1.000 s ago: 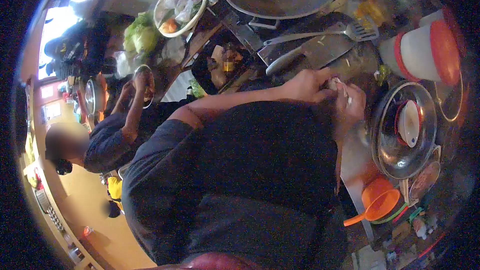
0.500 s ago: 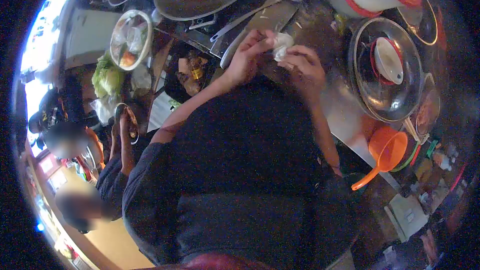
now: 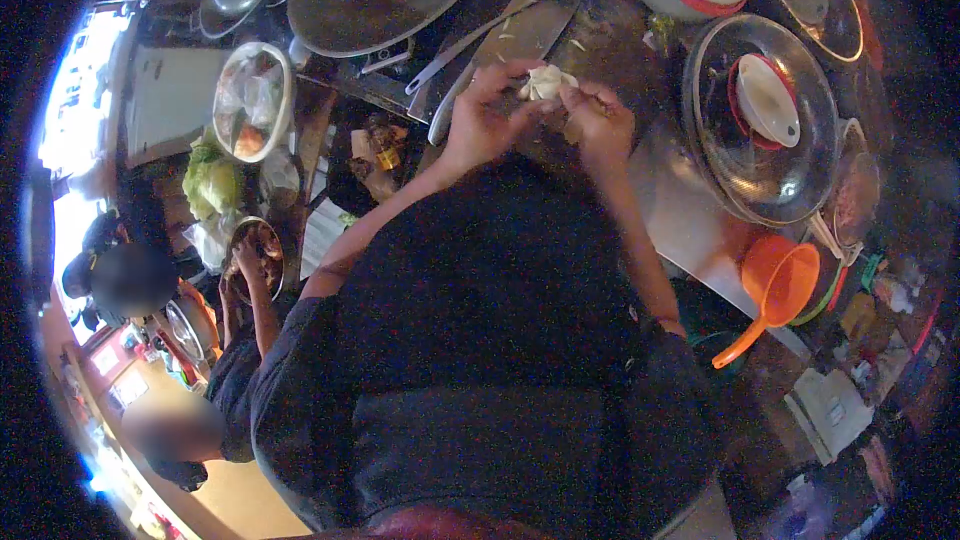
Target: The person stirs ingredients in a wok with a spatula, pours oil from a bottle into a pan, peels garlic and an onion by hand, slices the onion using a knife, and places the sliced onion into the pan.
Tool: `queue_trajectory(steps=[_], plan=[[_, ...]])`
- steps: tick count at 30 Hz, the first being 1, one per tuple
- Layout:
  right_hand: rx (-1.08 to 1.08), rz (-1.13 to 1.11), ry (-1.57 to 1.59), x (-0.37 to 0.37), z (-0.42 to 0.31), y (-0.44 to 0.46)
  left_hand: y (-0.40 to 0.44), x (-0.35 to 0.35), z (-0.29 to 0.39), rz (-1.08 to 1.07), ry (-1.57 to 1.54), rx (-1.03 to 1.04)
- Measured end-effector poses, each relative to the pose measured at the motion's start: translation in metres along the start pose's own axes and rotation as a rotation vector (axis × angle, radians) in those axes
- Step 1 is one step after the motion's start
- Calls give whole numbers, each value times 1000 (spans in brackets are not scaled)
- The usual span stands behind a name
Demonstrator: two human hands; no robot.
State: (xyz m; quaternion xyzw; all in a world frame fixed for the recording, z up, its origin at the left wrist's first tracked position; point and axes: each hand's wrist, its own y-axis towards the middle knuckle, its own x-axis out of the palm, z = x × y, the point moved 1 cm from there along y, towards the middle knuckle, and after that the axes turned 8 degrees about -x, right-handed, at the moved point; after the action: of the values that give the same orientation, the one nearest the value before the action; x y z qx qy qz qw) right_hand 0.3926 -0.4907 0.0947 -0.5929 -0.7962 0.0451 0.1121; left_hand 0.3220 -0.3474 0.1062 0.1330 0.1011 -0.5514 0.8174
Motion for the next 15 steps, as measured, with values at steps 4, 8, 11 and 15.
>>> queue_trajectory(steps=[4, 8, 11, 15], plan=[[-45, 26, 20, 0, 1, 6, 0, 1, 1, -99, -577, -378], [-66, -25, 51, 4, -13, -2, 1, 8, -10, -68, -840, -423], [-93, -87, -9, 10, -27, -11, 2, 8, -1, -23, -516, -217], [1, -51, 23, 8, -21, -10, 1, 5, 2, -5, -251, -135]])
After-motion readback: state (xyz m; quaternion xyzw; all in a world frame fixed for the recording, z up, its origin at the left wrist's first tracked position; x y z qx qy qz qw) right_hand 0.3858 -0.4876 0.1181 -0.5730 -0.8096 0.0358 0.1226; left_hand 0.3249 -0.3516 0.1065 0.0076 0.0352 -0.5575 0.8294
